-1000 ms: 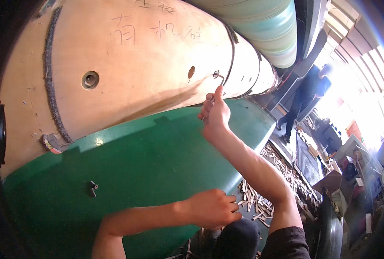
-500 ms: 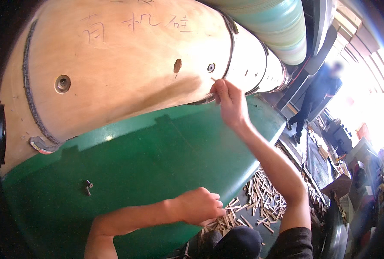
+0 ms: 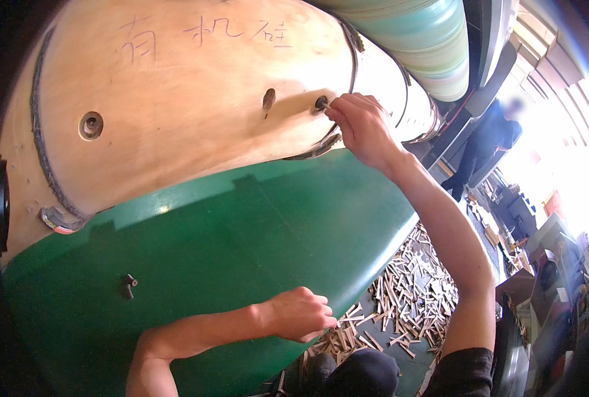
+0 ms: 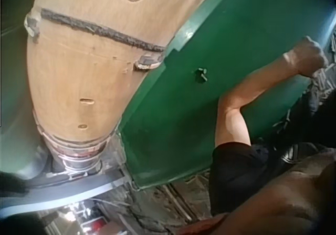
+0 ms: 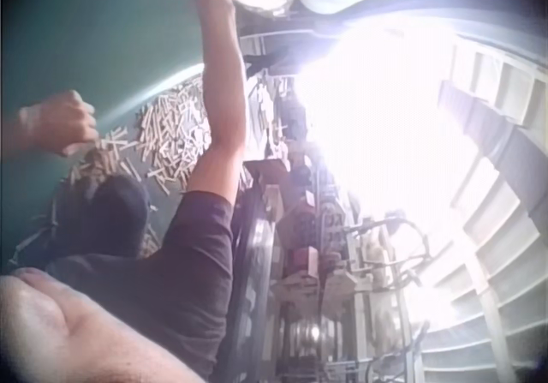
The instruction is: The person uses an Allen key to tighten bolts on a large green cylindrical machine. They repeatedly insert bolts into holes along the seam and turn the key to secure them. Another person is visible working nearby on the same machine.
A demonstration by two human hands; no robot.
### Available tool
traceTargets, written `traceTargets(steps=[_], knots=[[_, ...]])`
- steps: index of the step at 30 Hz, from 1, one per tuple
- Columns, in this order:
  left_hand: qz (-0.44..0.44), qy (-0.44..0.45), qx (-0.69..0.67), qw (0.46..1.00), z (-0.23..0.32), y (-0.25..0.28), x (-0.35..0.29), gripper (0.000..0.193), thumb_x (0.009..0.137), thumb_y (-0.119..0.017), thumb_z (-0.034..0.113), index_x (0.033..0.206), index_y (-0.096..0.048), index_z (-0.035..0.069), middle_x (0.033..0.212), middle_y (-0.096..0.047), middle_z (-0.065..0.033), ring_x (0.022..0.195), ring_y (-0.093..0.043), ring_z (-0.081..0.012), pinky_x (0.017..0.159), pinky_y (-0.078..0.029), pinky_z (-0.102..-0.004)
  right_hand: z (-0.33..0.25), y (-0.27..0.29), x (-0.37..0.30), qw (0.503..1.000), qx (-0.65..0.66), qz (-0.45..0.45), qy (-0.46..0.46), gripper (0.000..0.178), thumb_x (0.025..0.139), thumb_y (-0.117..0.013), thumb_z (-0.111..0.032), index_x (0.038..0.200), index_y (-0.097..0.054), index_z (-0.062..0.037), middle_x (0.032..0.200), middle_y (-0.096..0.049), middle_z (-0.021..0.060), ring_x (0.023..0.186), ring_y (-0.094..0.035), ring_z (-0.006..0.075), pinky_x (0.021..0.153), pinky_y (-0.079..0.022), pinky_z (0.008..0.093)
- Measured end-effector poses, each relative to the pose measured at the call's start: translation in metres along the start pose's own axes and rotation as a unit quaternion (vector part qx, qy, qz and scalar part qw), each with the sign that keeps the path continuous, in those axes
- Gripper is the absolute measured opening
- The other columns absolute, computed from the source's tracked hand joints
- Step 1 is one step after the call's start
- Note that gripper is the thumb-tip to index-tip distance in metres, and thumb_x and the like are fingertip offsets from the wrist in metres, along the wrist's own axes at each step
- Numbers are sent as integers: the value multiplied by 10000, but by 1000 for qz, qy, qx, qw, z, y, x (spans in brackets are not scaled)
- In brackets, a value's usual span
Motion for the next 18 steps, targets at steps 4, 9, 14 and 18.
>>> traceTargets(steps=[4, 9, 14, 18], knots=[[2, -5, 0, 1000, -1, -5, -1, 92, 841, -676, 210, 814, -658, 125, 746, -636, -35, 830, -673, -235, 680, -566, -389, -1, 9, 11, 995, -70, -22, 69, 134, 950, -630, -143, 868, -610, -40, 764, -597, 111, 781, -595, 313, 780, -471, 427], [16, 7, -1, 1000, -3, -11, -6, 123, 846, -668, 207, 762, -641, 121, 726, -634, -37, 807, -672, -239, 677, -565, -389, 25, -1, 6, 998, 23, -47, 22, 195, 954, -644, -218, 932, -663, -25, 815, -652, 137, 790, -630, 352, 739, -506, 439], [-16, 8, 12, 1000, 3, -7, -5, 117, 842, -665, 204, 770, -631, 119, 735, -630, -37, 804, -673, -235, 654, -561, -388, 52, -13, -20, 991, 30, 126, -12, 224, 912, -675, -210, 794, -672, -19, 694, -611, 158, 645, -600, 370, 628, -482, 404], [-29, 33, 33, 999, -1, -2, -21, 111, 840, -671, 212, 798, -621, 123, 752, -633, -34, 797, -670, -225, 636, -558, -387, 32, -32, -28, 973, 78, 170, -138, 201, 896, -661, -168, 749, -659, -30, 616, -577, 134, 550, -592, 301, 560, -448, 358]])
Point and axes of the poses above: each hand's wrist, its own x-axis towards the middle knuckle, its own y-axis out of the back of the hand, z = x × y, the point moved 4 cm from there along x, towards the middle knuckle
